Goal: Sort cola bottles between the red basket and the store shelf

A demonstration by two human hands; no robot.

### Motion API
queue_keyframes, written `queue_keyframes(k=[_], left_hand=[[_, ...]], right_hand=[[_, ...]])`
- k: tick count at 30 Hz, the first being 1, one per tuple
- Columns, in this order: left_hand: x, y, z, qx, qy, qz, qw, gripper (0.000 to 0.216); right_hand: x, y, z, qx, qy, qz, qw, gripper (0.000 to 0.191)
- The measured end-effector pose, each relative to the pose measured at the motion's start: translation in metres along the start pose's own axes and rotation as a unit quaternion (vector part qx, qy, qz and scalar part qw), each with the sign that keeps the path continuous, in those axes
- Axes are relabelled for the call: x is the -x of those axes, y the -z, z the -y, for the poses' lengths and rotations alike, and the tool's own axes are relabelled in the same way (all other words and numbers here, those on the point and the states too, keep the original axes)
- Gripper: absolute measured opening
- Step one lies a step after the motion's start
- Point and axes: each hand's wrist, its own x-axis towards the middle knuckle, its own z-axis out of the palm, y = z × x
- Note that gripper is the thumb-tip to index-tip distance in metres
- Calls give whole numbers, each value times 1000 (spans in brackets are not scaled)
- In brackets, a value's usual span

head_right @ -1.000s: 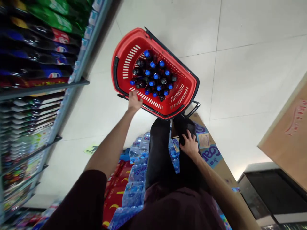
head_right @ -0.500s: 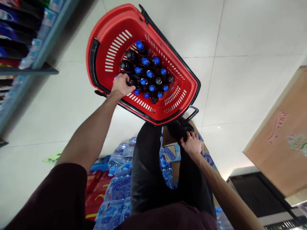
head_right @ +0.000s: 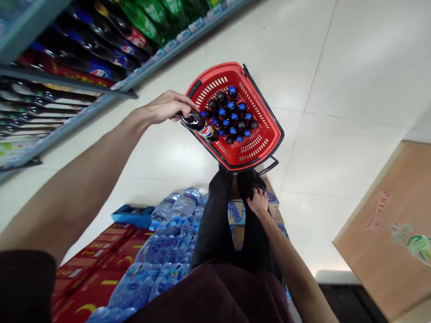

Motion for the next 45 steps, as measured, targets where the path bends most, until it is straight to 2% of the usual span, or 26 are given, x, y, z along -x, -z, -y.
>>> queue_keyframes(k=[4,6,10,13,16,18,21,23,25,27,29,32,34,37,40,43,45], left_hand=[[28,7,-21,-22,-23,56,998,38],[42,5,-33,-24,-29,82,996,38],[85,6,-72,-30,-64,139,988,38],[128,18,-109,-52,-102,176,978,38],[175,41,-142,-74,-148,191,967,37],[210,59,-161,-83,-175,172,966,34],[268,85,-186,-102,-235,102,961,24],[308,97,-198,-125,-285,25,950,16],[347,101,-206,-140,-319,-77,934,13],[381,96,-209,-132,-326,-182,918,16],[409,84,-208,-93,-331,-260,902,23],[435,61,-199,21,-360,-304,882,32],[439,46,-191,130,-364,-287,876,38],[434,23,-185,298,-387,-198,850,60],[432,-6,-186,417,-378,-116,818,79],[440,-24,-189,460,-382,-25,801,91],[446,-26,-190,452,-391,-15,802,92]], right_hand=[[-8,26,32,-73,116,-21,990,79],[-11,43,56,-152,163,-31,974,94],[1,82,102,-383,228,-35,894,120],[27,111,129,-436,284,-2,854,124],[59,137,149,-429,337,23,838,111],[84,154,161,-403,359,12,842,102],[126,179,177,-357,380,-29,853,91],[157,195,187,-338,391,-46,855,87],[190,208,194,-329,400,-58,853,86],[223,217,197,-321,407,-72,852,85],[254,222,196,-317,414,-88,849,82],[294,221,188,-319,431,-114,836,72],[312,218,181,-317,449,-120,827,68],[331,216,172,-320,453,-130,822,62],[344,222,172,-326,450,-162,816,69],[355,230,180,-342,449,-206,799,81],[359,234,188,-353,456,-228,784,87]])
